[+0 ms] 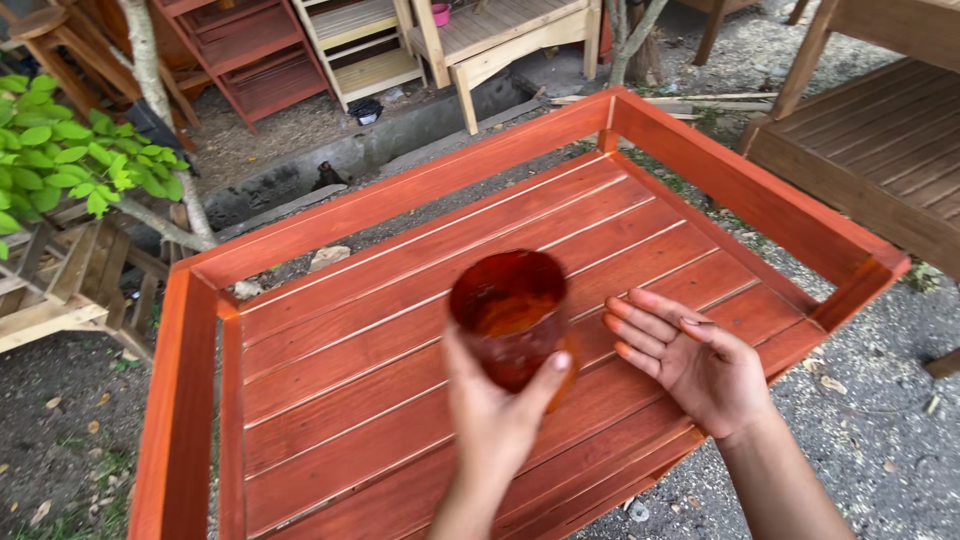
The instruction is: The person applies red-orange wood stain to a slatted wooden cart using a wide brush, holding a cup of stain in one hand. They brush the top surface, edges, rails and lower shelf, dipping the brush into the cup as they coat different parts of the furniture.
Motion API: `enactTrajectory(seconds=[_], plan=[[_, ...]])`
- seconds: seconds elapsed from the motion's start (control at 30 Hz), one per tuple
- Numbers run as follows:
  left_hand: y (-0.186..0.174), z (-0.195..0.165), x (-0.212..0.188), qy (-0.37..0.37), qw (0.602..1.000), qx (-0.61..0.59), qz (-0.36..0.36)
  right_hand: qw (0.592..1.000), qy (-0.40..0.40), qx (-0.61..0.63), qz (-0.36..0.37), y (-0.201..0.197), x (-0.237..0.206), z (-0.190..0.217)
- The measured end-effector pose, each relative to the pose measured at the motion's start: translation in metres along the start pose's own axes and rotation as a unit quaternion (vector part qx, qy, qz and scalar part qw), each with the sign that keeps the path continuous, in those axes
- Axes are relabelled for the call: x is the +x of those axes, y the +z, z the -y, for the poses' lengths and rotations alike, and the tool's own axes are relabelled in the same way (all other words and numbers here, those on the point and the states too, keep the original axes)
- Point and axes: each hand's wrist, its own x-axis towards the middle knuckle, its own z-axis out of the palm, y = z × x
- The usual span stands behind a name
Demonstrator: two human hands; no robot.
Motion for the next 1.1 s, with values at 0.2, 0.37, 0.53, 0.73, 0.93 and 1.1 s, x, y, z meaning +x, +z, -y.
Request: enactTrajectory(seconds=[0.2, 0.37, 0.53, 0.73, 0.93, 1.1], plan=[[0.110, 0.021, 0.004, 0.085, 0.986, 0.111, 0.091, 0.971, -0.122, -0.146, -0.148, -0.038, -0.027, 0.030], [0.183, 0.045, -0.012, 0.053, 0.982, 0.109, 0.147, 0.874, -0.255, -0.279, -0.306, -0.066, -0.055, 0.046], [0.219, 0.065, -0.008, 0.054, 0.977, 0.119, 0.167, 0.741, -0.408, -0.397, -0.357, -0.067, -0.072, 0.048], [0.179, 0.057, 0.005, 0.039, 0.959, 0.199, 0.200, 0.722, -0.469, -0.380, -0.339, -0.022, -0.061, 0.045], [0.035, 0.032, 0.002, 0.037, 0.959, 0.264, 0.094, 0.852, -0.355, -0.355, -0.145, 0.032, -0.004, -0.001], [-0.069, 0.022, 0.006, 0.023, 0.944, 0.324, -0.058, 0.771, -0.258, -0.580, -0.052, 0.071, 0.042, -0.048]])
